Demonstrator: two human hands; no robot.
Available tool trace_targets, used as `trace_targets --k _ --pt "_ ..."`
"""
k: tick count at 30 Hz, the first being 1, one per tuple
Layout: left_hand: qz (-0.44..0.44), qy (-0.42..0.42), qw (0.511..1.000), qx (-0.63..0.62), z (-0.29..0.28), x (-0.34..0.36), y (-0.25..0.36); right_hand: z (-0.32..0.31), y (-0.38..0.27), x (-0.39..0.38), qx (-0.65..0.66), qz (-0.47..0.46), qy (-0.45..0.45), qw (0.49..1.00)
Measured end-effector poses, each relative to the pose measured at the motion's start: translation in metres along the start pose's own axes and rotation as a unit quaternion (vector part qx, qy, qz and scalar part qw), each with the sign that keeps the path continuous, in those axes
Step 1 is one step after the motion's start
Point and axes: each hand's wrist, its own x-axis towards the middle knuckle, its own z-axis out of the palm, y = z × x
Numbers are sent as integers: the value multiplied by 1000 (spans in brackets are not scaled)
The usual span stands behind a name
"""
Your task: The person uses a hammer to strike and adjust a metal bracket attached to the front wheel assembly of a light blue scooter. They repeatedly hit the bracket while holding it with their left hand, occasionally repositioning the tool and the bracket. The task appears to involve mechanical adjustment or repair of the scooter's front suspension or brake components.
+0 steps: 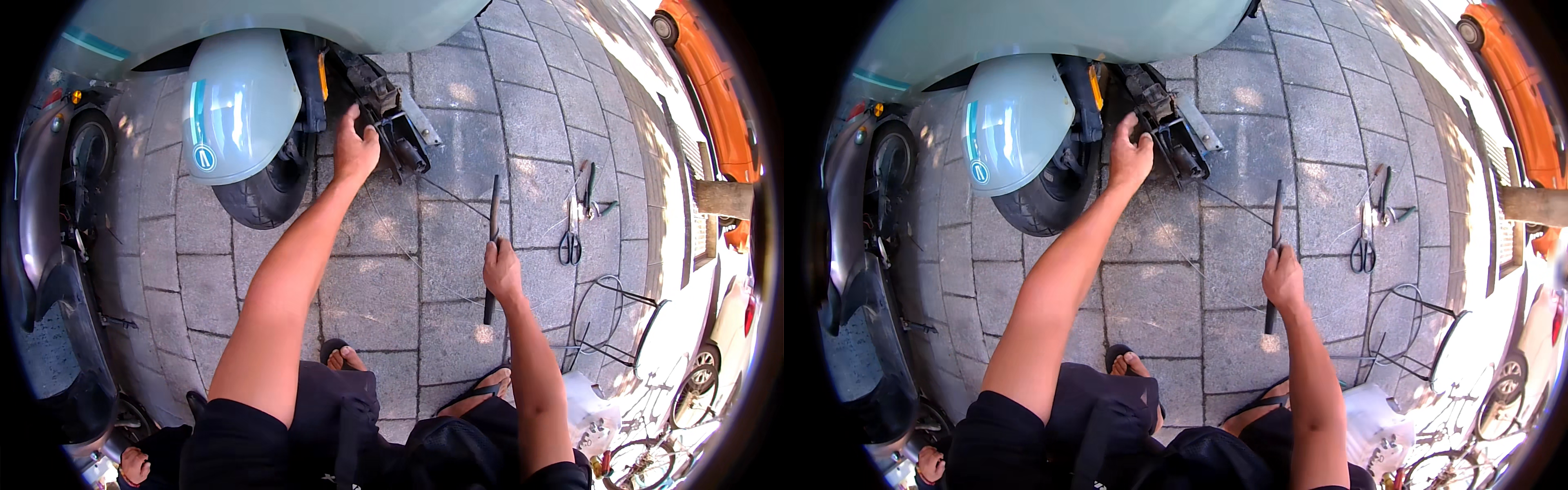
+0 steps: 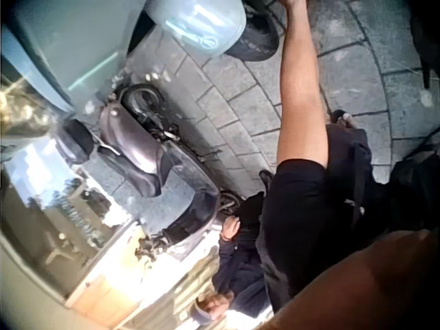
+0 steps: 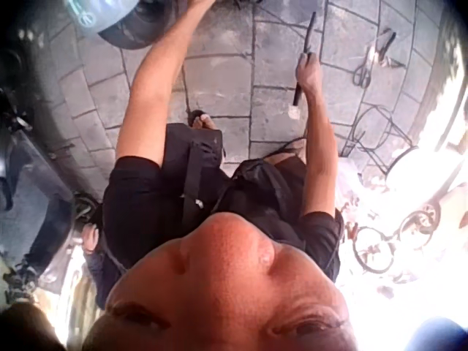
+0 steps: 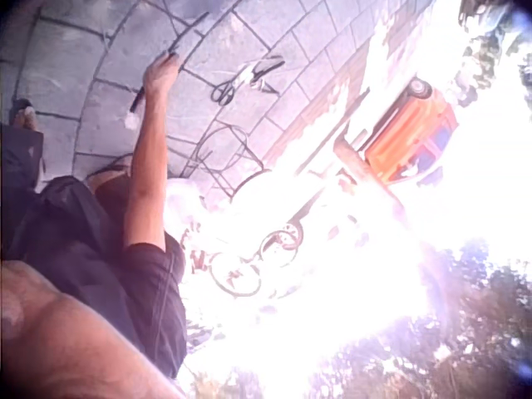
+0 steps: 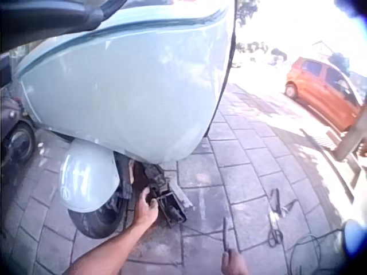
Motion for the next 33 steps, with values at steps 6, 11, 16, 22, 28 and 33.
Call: trace_targets --k 6,11,16,22,28,33 --pt "75 -79 994 29 6 36 86 -63 -61 -73 507 276 -262 774" --pt "38 -82 992 88 1 46 90 -67 -100 -74 257 136 -253 923" --pt "31 -89 990 101 -1 47 82 -83 -138 -44 97 45 -197 974" --pt "32 -102 988 110 1 47 84 -79 -131 -36 0 14 -167 986" --pt "53 -93 988 114 3 45 80 -65 -145 -26 -214 -46 -122 968" --pt "51 -97 987 116 1 45 77 -61 -154 -16 -333 -81 -127 931"
